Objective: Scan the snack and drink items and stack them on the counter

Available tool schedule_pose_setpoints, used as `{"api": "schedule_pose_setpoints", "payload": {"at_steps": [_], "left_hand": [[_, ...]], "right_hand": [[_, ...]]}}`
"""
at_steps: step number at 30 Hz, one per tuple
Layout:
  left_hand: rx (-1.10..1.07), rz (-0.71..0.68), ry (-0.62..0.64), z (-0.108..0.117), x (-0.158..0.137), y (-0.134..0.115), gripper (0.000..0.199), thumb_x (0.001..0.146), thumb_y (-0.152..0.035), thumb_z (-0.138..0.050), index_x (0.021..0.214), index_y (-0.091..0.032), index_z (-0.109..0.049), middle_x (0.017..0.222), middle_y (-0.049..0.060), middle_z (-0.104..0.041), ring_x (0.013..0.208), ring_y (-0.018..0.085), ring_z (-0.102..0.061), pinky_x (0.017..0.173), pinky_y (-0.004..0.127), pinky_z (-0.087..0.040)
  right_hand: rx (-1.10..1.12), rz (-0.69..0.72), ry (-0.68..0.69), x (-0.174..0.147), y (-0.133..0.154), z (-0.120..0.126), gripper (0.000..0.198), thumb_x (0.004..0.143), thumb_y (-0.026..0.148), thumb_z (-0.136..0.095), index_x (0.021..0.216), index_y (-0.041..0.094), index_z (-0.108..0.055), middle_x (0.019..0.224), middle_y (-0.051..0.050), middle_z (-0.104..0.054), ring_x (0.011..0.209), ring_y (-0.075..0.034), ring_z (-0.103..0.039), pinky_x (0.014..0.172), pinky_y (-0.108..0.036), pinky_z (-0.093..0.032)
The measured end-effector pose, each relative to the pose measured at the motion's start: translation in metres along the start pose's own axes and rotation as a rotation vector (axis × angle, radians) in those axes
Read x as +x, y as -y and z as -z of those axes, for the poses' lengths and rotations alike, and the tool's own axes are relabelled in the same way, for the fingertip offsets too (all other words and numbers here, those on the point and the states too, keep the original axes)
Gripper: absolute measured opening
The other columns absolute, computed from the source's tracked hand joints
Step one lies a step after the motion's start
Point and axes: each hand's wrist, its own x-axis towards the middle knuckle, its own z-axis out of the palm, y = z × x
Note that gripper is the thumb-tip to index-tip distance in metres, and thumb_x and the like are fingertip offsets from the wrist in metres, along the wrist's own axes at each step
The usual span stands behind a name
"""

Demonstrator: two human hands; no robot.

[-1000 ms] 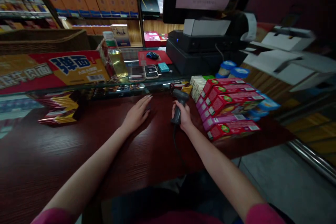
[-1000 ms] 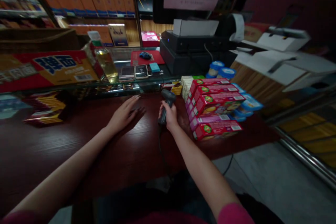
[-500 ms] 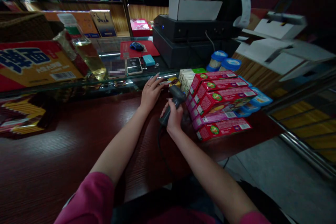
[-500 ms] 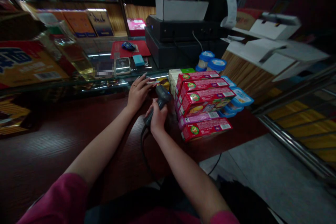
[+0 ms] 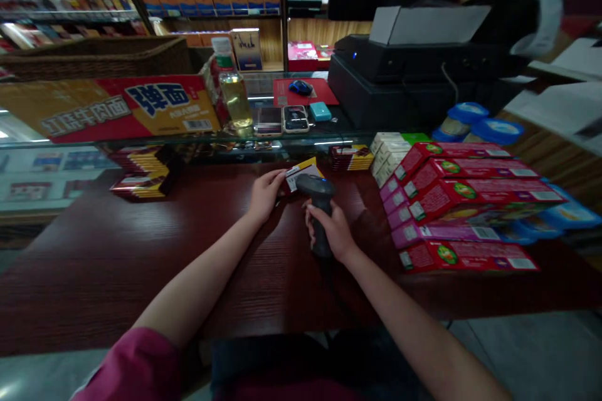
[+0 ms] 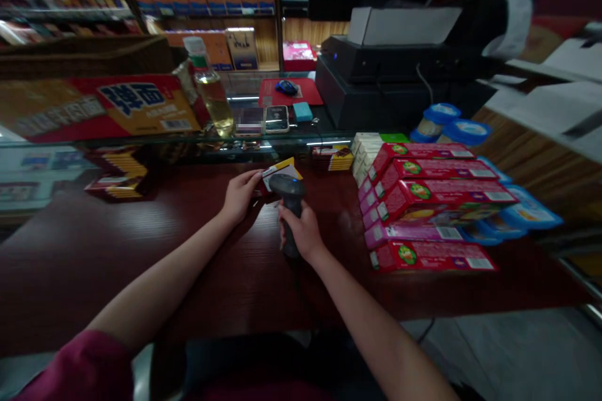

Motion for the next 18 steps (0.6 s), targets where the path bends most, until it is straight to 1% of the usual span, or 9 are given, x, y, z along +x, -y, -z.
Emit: {"api": "schedule_pose_setpoints", "payload": {"at_steps": [1, 3, 6, 8, 11, 15, 16, 18], "left_hand": [[0.004, -0.005, -0.033, 0.0035, 0.0003, 0.001, 0.035, 0.092, -0.042, -0.065, 0.113, -0.017, -0.076, 0.108, 0.009, -0.08, 0.085, 0.022, -0.075, 0.066, 0.03, -0.062], [0.041, -0.062, -0.082, 0.0051, 0.0016, 0.0023, 0.032, 0.092, -0.041, -0.064, 0.11, -0.018, -0.078, 0.106, 0.009, -0.08, 0.087, 0.022, -0.075, 0.069, 0.03, -0.061], [0.117, -0.164, -0.102, 0.0016, 0.0034, 0.0031, 0.028, 0.092, -0.039, -0.066, 0.105, -0.019, -0.079, 0.107, 0.007, -0.08, 0.098, 0.023, -0.075, 0.083, 0.031, -0.06], [0.13, -0.186, -0.101, 0.0001, 0.0039, 0.0035, 0.027, 0.093, -0.038, -0.064, 0.105, -0.019, -0.079, 0.106, 0.007, -0.08, 0.1, 0.023, -0.074, 0.087, 0.032, -0.059], [0.118, -0.176, -0.107, 0.0009, 0.0031, 0.0041, 0.027, 0.093, -0.037, -0.063, 0.106, -0.019, -0.079, 0.104, 0.007, -0.08, 0.094, 0.022, -0.074, 0.08, 0.031, -0.059], [0.099, -0.143, -0.12, 0.0021, 0.0023, 0.0062, 0.028, 0.092, -0.036, -0.063, 0.109, -0.02, -0.079, 0.103, 0.006, -0.08, 0.081, 0.018, -0.073, 0.062, 0.025, -0.055], [0.096, -0.133, -0.117, 0.0016, 0.0026, 0.0069, 0.028, 0.093, -0.036, -0.063, 0.11, -0.02, -0.078, 0.103, 0.006, -0.08, 0.079, 0.018, -0.072, 0.059, 0.024, -0.054], [0.106, -0.134, -0.112, -0.0003, 0.0038, 0.0076, 0.028, 0.094, -0.035, -0.062, 0.11, -0.02, -0.078, 0.104, 0.006, -0.08, 0.081, 0.019, -0.073, 0.062, 0.025, -0.056]], "right_hand": [[-0.003, -0.016, 0.019, -0.001, -0.0022, -0.0034, 0.039, 0.075, 0.048, -0.079, 0.092, 0.021, -0.057, 0.063, 0.006, -0.06, 0.039, -0.009, -0.048, 0.033, -0.021, -0.042], [0.001, -0.027, 0.032, -0.0026, -0.0052, -0.0084, 0.04, 0.075, 0.048, -0.08, 0.091, 0.021, -0.057, 0.064, 0.006, -0.061, 0.039, -0.009, -0.049, 0.032, -0.021, -0.042], [0.007, -0.033, 0.022, -0.0036, -0.0058, -0.0099, 0.04, 0.073, 0.048, -0.08, 0.091, 0.022, -0.056, 0.066, 0.006, -0.062, 0.039, -0.009, -0.049, 0.032, -0.021, -0.043], [0.006, -0.032, 0.005, -0.0038, -0.0049, -0.0079, 0.039, 0.074, 0.048, -0.079, 0.091, 0.022, -0.056, 0.065, 0.006, -0.062, 0.039, -0.009, -0.048, 0.031, -0.021, -0.043], [-0.008, -0.018, -0.027, -0.0043, -0.0031, -0.0047, 0.038, 0.074, 0.048, -0.079, 0.09, 0.022, -0.056, 0.062, 0.006, -0.06, 0.038, -0.009, -0.048, 0.03, -0.021, -0.043], [-0.015, -0.011, -0.016, -0.0051, -0.0015, -0.0047, 0.037, 0.076, 0.048, -0.078, 0.09, 0.021, -0.057, 0.057, 0.007, -0.056, 0.038, -0.01, -0.046, 0.03, -0.021, -0.043], [-0.014, -0.01, -0.011, -0.005, -0.0013, -0.005, 0.037, 0.076, 0.048, -0.078, 0.09, 0.021, -0.058, 0.057, 0.007, -0.056, 0.038, -0.01, -0.046, 0.03, -0.021, -0.043], [-0.012, -0.004, -0.011, -0.0047, -0.0015, -0.0051, 0.037, 0.076, 0.048, -0.078, 0.09, 0.021, -0.058, 0.061, 0.006, -0.058, 0.038, -0.009, -0.046, 0.03, -0.021, -0.042]]}}
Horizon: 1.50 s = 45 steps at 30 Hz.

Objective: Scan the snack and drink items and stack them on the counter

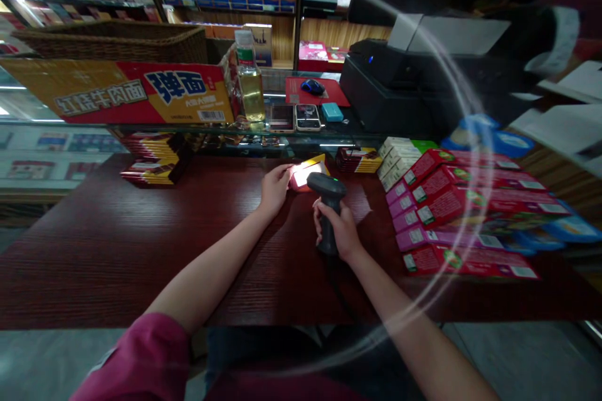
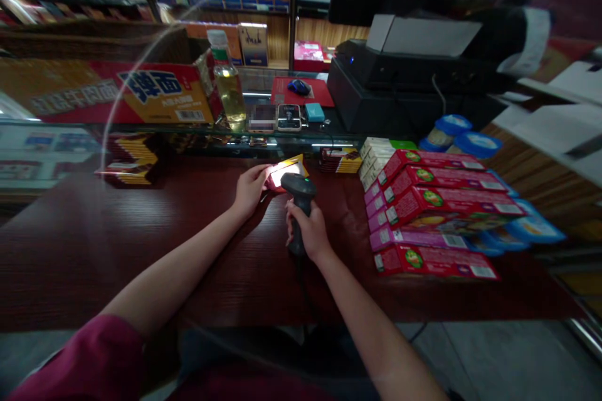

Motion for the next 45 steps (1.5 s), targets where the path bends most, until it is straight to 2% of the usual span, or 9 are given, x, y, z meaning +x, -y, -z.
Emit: {"api": "schedule_pose_setpoints", "payload": {"at_steps": [4, 7, 14, 17, 20, 26, 31, 37, 45], "left_hand": [[0.084, -0.113, -0.028, 0.004, 0.001, -0.006, 0.022, 0.097, -0.03, -0.061, 0.107, -0.02, -0.078, 0.108, 0.007, -0.08, 0.099, 0.022, -0.074, 0.087, 0.032, -0.059], [0.223, -0.271, -0.01, 0.032, -0.002, -0.015, 0.023, 0.1, -0.029, -0.057, 0.111, -0.022, -0.076, 0.113, 0.006, -0.079, 0.106, 0.021, -0.074, 0.095, 0.032, -0.057], [0.901, -0.62, 0.322, 0.18, -0.025, -0.027, 0.03, 0.104, -0.031, -0.053, 0.129, -0.024, -0.068, 0.133, 0.008, -0.072, 0.124, 0.022, -0.069, 0.11, 0.036, -0.053], [1.062, -0.662, 0.345, 0.237, -0.038, -0.032, 0.035, 0.106, -0.027, -0.046, 0.135, -0.023, -0.066, 0.14, 0.009, -0.069, 0.134, 0.022, -0.062, 0.116, 0.04, -0.049], [1.084, -0.657, 0.235, 0.275, -0.047, -0.039, 0.036, 0.107, -0.028, -0.044, 0.135, -0.026, -0.066, 0.142, 0.006, -0.067, 0.137, 0.021, -0.06, 0.118, 0.04, -0.048], [0.938, -0.61, -0.298, 0.322, -0.035, -0.039, 0.03, 0.106, -0.032, -0.047, 0.125, -0.024, -0.068, 0.139, 0.006, -0.069, 0.134, 0.019, -0.062, 0.118, 0.042, -0.048], [0.943, -0.541, -0.291, 0.37, -0.022, -0.026, 0.026, 0.103, -0.027, -0.05, 0.118, -0.024, -0.071, 0.135, 0.005, -0.072, 0.131, 0.02, -0.065, 0.114, 0.039, -0.051], [0.919, -0.472, -0.2, 0.396, -0.016, -0.014, 0.032, 0.099, -0.023, -0.051, 0.122, -0.025, -0.074, 0.145, 0.005, -0.065, 0.143, 0.022, -0.053, 0.119, 0.044, -0.045], [1.24, -0.429, -0.156, 0.39, -0.013, -0.017, 0.063, 0.088, -0.009, -0.055, 0.146, -0.033, -0.059, 0.163, 0.003, -0.044, 0.154, 0.025, -0.039, 0.124, 0.053, -0.038]], "right_hand": [[0.013, -0.003, 0.0, 0.0, -0.001, 0.002, 0.04, 0.074, 0.048, -0.081, 0.094, 0.022, -0.059, 0.069, 0.005, -0.062, 0.04, -0.008, -0.048, 0.032, -0.021, -0.044], [0.033, -0.01, 0.028, 0.0, -0.001, 0.004, 0.04, 0.074, 0.046, -0.082, 0.097, 0.022, -0.061, 0.074, 0.004, -0.063, 0.043, -0.008, -0.05, 0.033, -0.02, -0.044], [0.021, -0.056, 0.043, -0.004, 0.0, 0.004, 0.039, 0.073, 0.046, -0.084, 0.096, 0.021, -0.064, 0.075, 0.002, -0.062, 0.045, -0.009, -0.051, 0.034, -0.021, -0.044], [0.017, -0.082, 0.059, -0.003, 0.0, 0.0, 0.038, 0.072, 0.045, -0.085, 0.095, 0.021, -0.066, 0.076, 0.001, -0.062, 0.046, -0.01, -0.051, 0.034, -0.022, -0.044], [0.036, -0.111, 0.097, 0.002, -0.002, -0.012, 0.036, 0.073, 0.043, -0.085, 0.094, 0.021, -0.068, 0.076, 0.0, -0.061, 0.047, -0.01, -0.051, 0.035, -0.021, -0.044], [0.083, -0.157, 0.244, 0.022, -0.014, -0.074, 0.037, 0.072, 0.044, -0.085, 0.092, 0.019, -0.067, 0.071, 0.001, -0.059, 0.045, -0.009, -0.049, 0.033, -0.02, -0.041], [0.124, -0.194, 0.355, 0.04, -0.033, -0.132, 0.042, 0.067, 0.048, -0.085, 0.087, 0.018, -0.064, 0.068, 0.002, -0.061, 0.041, -0.009, -0.048, 0.031, -0.02, -0.039], [0.1, -0.226, 0.384, 0.042, -0.04, -0.149, 0.04, 0.068, 0.046, -0.085, 0.087, 0.018, -0.064, 0.068, 0.002, -0.062, 0.041, -0.009, -0.049, 0.031, -0.02, -0.039], [0.155, -0.227, 0.37, 0.04, -0.037, -0.141, 0.037, 0.069, 0.043, -0.085, 0.087, 0.019, -0.064, 0.069, 0.002, -0.061, 0.042, -0.008, -0.049, 0.031, -0.019, -0.04]]}}
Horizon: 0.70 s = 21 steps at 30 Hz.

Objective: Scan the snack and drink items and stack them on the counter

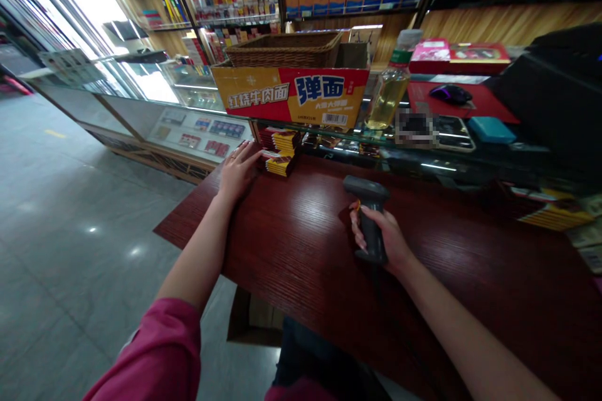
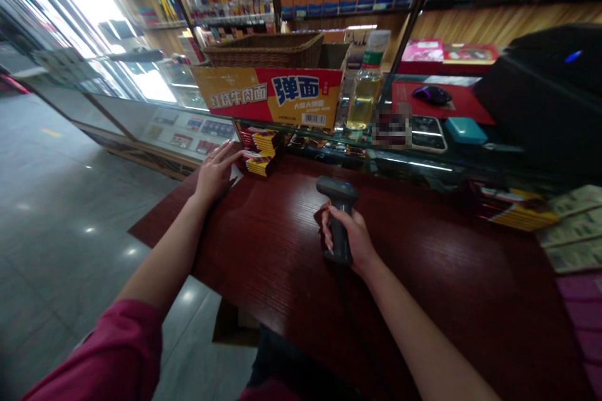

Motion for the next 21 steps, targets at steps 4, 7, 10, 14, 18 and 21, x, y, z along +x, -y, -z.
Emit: {"api": "schedule_pose_setpoints", "payload": {"at_steps": [4, 7, 10, 14, 18, 21], "left_hand": [[0.059, -0.135, 0.11, 0.006, -0.002, -0.023, 0.069, 0.093, -0.008, -0.048, 0.156, -0.034, -0.045, 0.165, 0.002, -0.042, 0.156, 0.022, -0.035, 0.128, 0.049, -0.031], [0.077, -0.176, 0.198, 0.003, -0.005, -0.033, 0.068, 0.093, -0.008, -0.047, 0.156, -0.033, -0.046, 0.161, 0.003, -0.048, 0.152, 0.023, -0.041, 0.128, 0.049, -0.032], [0.104, -0.153, 0.19, -0.003, -0.007, -0.034, 0.067, 0.092, -0.008, -0.047, 0.155, -0.032, -0.048, 0.16, 0.004, -0.049, 0.15, 0.024, -0.045, 0.126, 0.049, -0.034], [0.125, -0.141, 0.169, -0.003, -0.007, -0.033, 0.069, 0.09, -0.007, -0.046, 0.155, -0.03, -0.048, 0.159, 0.004, -0.05, 0.15, 0.024, -0.044, 0.126, 0.049, -0.035], [0.122, -0.184, 0.138, 0.007, -0.007, -0.043, 0.074, 0.089, -0.006, -0.047, 0.159, -0.031, -0.042, 0.168, 0.005, -0.035, 0.154, 0.026, -0.038, 0.127, 0.05, -0.034], [0.087, -0.234, 0.056, 0.004, -0.007, -0.07, 0.074, 0.093, -0.01, -0.048, 0.161, -0.035, -0.035, 0.171, 0.004, -0.027, 0.15, 0.03, -0.044, 0.122, 0.052, -0.039]], "right_hand": [[0.007, 0.017, 0.011, 0.0, -0.002, 0.001, 0.036, 0.07, 0.044, -0.084, 0.086, 0.019, -0.064, 0.069, 0.002, -0.062, 0.042, -0.008, -0.049, 0.031, -0.02, -0.041], [0.019, 0.029, 0.019, -0.001, -0.002, 0.002, 0.036, 0.07, 0.044, -0.084, 0.085, 0.019, -0.063, 0.069, 0.002, -0.062, 0.041, -0.009, -0.049, 0.031, -0.02, -0.041], [0.026, 0.038, 0.025, -0.001, -0.002, 0.002, 0.037, 0.07, 0.045, -0.084, 0.086, 0.019, -0.063, 0.068, 0.002, -0.063, 0.041, -0.009, -0.05, 0.031, -0.02, -0.041], [0.043, 0.057, 0.032, 0.0, -0.004, 0.002, 0.037, 0.07, 0.045, -0.084, 0.085, 0.019, -0.062, 0.064, 0.003, -0.061, 0.039, -0.009, -0.049, 0.031, -0.02, -0.041], [0.074, 0.13, -0.031, -0.006, -0.008, 0.008, 0.039, 0.07, 0.045, -0.084, 0.089, 0.019, -0.062, 0.065, 0.004, -0.062, 0.039, -0.009, -0.049, 0.031, -0.021, -0.043], [0.062, 0.209, -0.145, -0.015, -0.004, 0.029, 0.04, 0.07, 0.045, -0.083, 0.091, 0.02, -0.06, 0.062, 0.006, -0.06, 0.038, -0.009, -0.048, 0.031, -0.022, -0.044]]}}
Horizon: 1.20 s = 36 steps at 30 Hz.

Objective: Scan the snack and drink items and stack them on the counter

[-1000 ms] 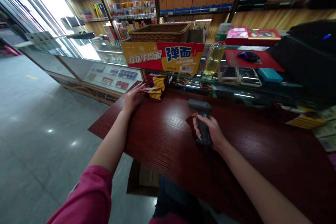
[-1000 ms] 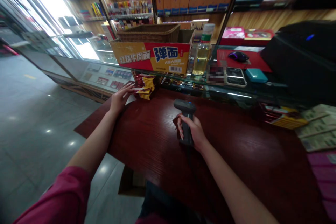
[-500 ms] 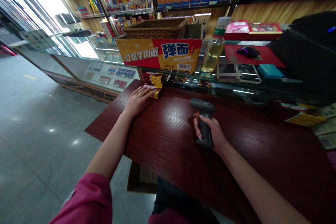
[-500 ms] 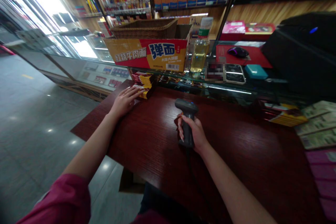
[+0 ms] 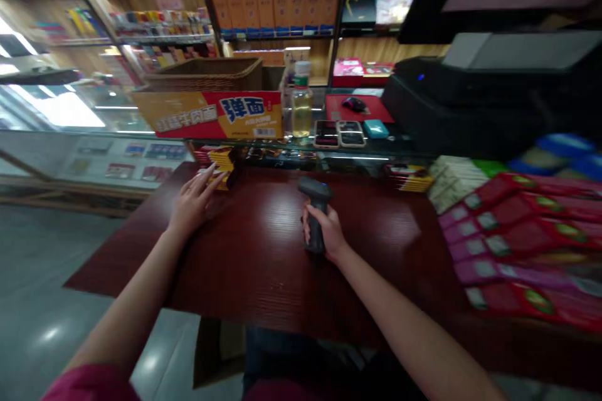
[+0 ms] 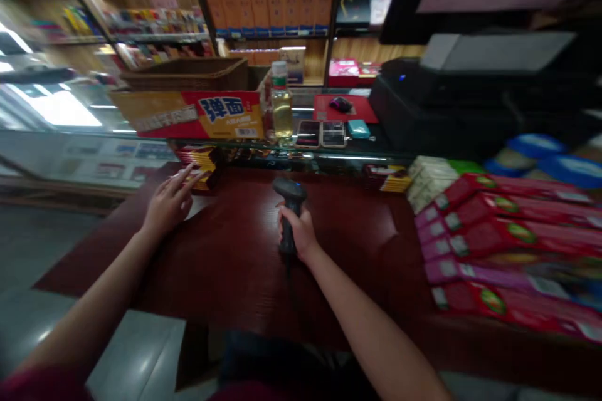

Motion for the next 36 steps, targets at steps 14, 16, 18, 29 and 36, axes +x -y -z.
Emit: {"api": "schedule_pose_setpoints", "payload": {"at_steps": [14, 16, 18, 29, 36], "left_hand": [[-0.554, -0.495, 0.05, -0.1, 0.158, -0.305, 0.071, 0.095, -0.012, -0.044, 0.164, -0.024, -0.03, 0.169, 0.008, -0.034, 0.154, 0.025, -0.038, 0.124, 0.044, -0.037], [-0.574, -0.483, 0.026, -0.114, 0.182, -0.335, 0.068, 0.095, -0.013, -0.046, 0.161, -0.025, -0.036, 0.169, 0.007, -0.034, 0.156, 0.026, -0.033, 0.127, 0.047, -0.032], [-0.578, -0.466, 0.009, -0.126, 0.201, -0.357, 0.064, 0.096, -0.014, -0.049, 0.158, -0.026, -0.042, 0.17, 0.006, -0.032, 0.159, 0.027, -0.027, 0.128, 0.05, -0.027], [-0.742, -0.213, -0.17, -0.124, 0.204, -0.361, 0.025, 0.103, -0.033, -0.055, 0.118, -0.03, -0.074, 0.144, 0.005, -0.065, 0.147, 0.026, -0.047, 0.121, 0.049, -0.033], [-0.884, 0.092, -0.269, -0.111, 0.187, -0.334, 0.028, 0.101, -0.043, -0.058, 0.11, -0.026, -0.078, 0.129, 0.007, -0.069, 0.128, 0.027, -0.056, 0.116, 0.049, -0.038]], "right_hand": [[0.077, 0.4, -0.705, -0.042, 0.073, 0.134, 0.036, 0.07, 0.042, -0.074, 0.091, 0.023, -0.052, 0.057, 0.011, -0.052, 0.039, -0.008, -0.048, 0.035, -0.019, -0.041], [0.087, 0.389, -0.723, -0.049, 0.074, 0.135, 0.035, 0.07, 0.04, -0.073, 0.092, 0.023, -0.053, 0.058, 0.011, -0.053, 0.039, -0.008, -0.049, 0.035, -0.019, -0.039], [0.106, 0.372, -0.728, -0.052, 0.075, 0.135, 0.033, 0.07, 0.039, -0.072, 0.091, 0.023, -0.053, 0.058, 0.01, -0.053, 0.039, -0.008, -0.048, 0.034, -0.019, -0.038], [0.067, 0.414, -0.725, -0.054, 0.079, 0.128, 0.029, 0.075, 0.039, -0.07, 0.091, 0.023, -0.053, 0.057, 0.01, -0.052, 0.039, -0.009, -0.048, 0.035, -0.021, -0.039], [-0.015, 0.397, -0.521, -0.067, 0.078, 0.111, 0.032, 0.076, 0.041, -0.074, 0.096, 0.023, -0.057, 0.06, 0.008, -0.056, 0.04, -0.009, -0.048, 0.036, -0.021, -0.04]]}}
